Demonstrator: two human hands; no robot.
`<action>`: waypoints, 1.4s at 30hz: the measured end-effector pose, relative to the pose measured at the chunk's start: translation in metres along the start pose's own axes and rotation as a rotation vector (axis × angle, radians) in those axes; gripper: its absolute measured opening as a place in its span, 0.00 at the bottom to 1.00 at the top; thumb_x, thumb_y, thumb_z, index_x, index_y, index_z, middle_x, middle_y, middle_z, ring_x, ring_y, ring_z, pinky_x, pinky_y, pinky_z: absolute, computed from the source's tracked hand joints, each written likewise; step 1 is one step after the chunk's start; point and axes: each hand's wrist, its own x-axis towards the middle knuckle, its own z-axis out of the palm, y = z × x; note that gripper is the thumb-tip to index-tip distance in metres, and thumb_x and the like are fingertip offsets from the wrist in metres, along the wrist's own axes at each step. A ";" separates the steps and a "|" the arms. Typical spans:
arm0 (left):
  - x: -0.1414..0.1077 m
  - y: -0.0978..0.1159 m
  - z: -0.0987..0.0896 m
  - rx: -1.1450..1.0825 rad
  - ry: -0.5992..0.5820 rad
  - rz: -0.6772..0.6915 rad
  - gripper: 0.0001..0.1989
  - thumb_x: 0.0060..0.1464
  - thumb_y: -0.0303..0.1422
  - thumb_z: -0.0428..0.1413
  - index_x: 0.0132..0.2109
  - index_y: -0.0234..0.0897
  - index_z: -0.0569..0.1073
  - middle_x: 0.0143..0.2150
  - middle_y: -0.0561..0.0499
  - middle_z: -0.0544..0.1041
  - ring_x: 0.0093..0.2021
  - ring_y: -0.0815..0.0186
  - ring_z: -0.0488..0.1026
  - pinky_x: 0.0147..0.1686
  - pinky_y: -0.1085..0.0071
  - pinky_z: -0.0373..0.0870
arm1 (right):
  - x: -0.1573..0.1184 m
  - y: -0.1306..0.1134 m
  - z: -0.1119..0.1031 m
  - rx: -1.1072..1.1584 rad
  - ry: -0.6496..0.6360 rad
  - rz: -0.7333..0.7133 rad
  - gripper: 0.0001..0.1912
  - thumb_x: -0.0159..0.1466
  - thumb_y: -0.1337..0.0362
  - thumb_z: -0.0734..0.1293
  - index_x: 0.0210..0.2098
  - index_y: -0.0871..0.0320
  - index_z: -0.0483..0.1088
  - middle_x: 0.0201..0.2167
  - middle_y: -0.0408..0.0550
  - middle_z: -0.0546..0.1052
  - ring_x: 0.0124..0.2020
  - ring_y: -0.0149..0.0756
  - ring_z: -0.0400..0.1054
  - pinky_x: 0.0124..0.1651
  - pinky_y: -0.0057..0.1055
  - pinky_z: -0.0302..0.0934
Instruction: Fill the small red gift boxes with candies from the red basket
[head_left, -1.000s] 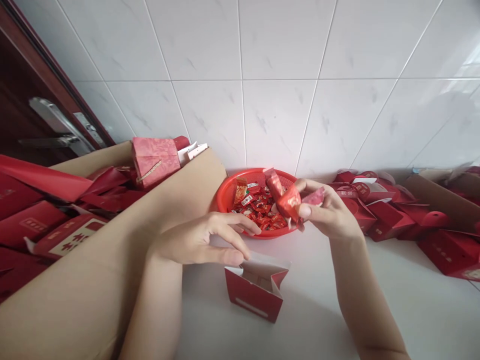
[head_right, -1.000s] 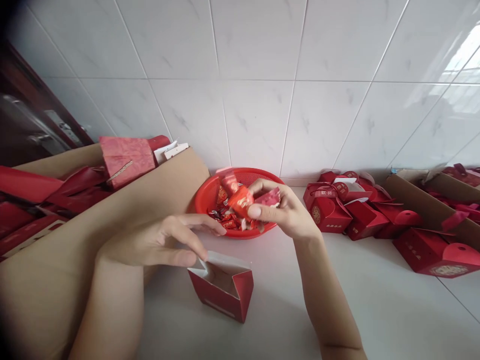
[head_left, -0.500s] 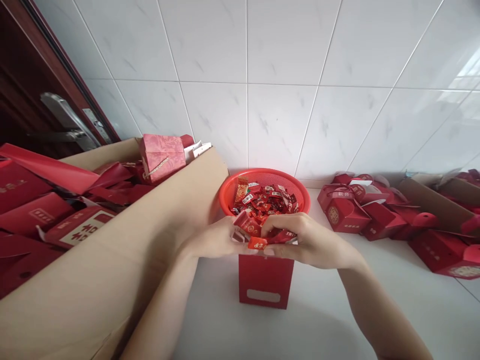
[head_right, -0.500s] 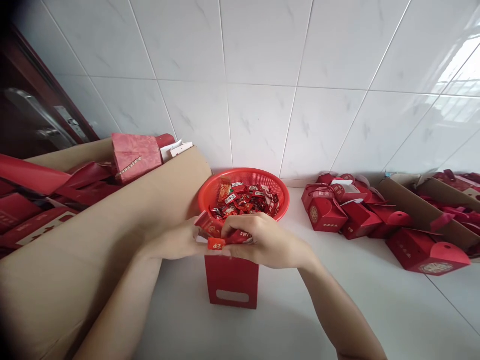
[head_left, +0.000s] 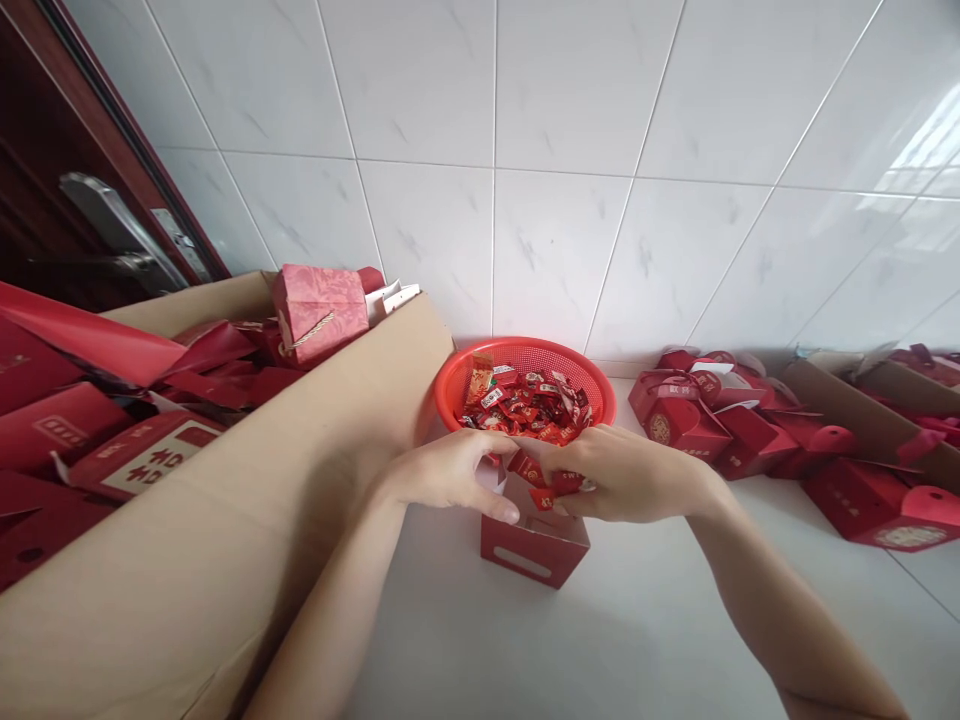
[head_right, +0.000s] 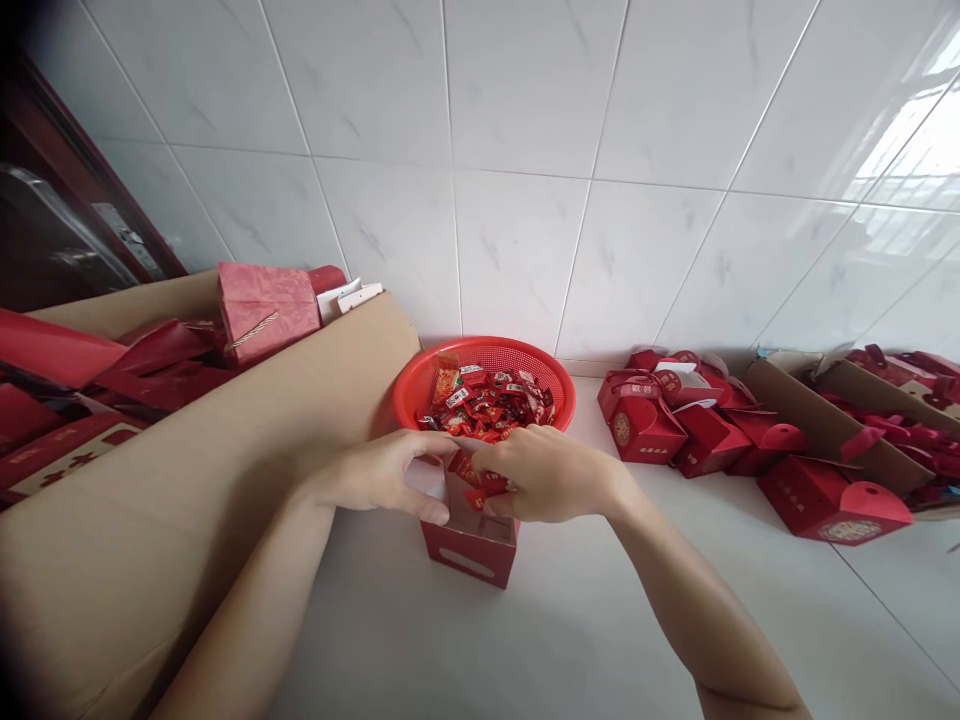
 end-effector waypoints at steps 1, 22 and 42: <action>0.001 0.000 0.000 0.001 0.007 0.001 0.33 0.44 0.38 0.70 0.59 0.43 0.74 0.55 0.47 0.78 0.58 0.51 0.72 0.54 0.64 0.68 | 0.003 -0.002 -0.001 -0.006 -0.028 0.032 0.03 0.65 0.65 0.66 0.33 0.55 0.71 0.20 0.39 0.68 0.23 0.30 0.60 0.28 0.29 0.46; 0.002 -0.010 0.002 0.043 0.130 -0.016 0.26 0.45 0.43 0.67 0.52 0.44 0.77 0.48 0.51 0.80 0.42 0.58 0.75 0.41 0.67 0.71 | 0.025 -0.014 -0.016 -0.150 -0.044 0.069 0.09 0.60 0.76 0.62 0.30 0.57 0.71 0.19 0.40 0.64 0.20 0.29 0.52 0.27 0.33 0.42; 0.005 -0.012 0.001 -0.020 0.103 0.032 0.27 0.47 0.43 0.66 0.54 0.42 0.76 0.43 0.51 0.81 0.43 0.57 0.77 0.43 0.66 0.70 | 0.034 -0.006 -0.011 0.087 -0.037 -0.075 0.11 0.68 0.71 0.59 0.37 0.58 0.73 0.25 0.41 0.72 0.23 0.29 0.59 0.28 0.30 0.47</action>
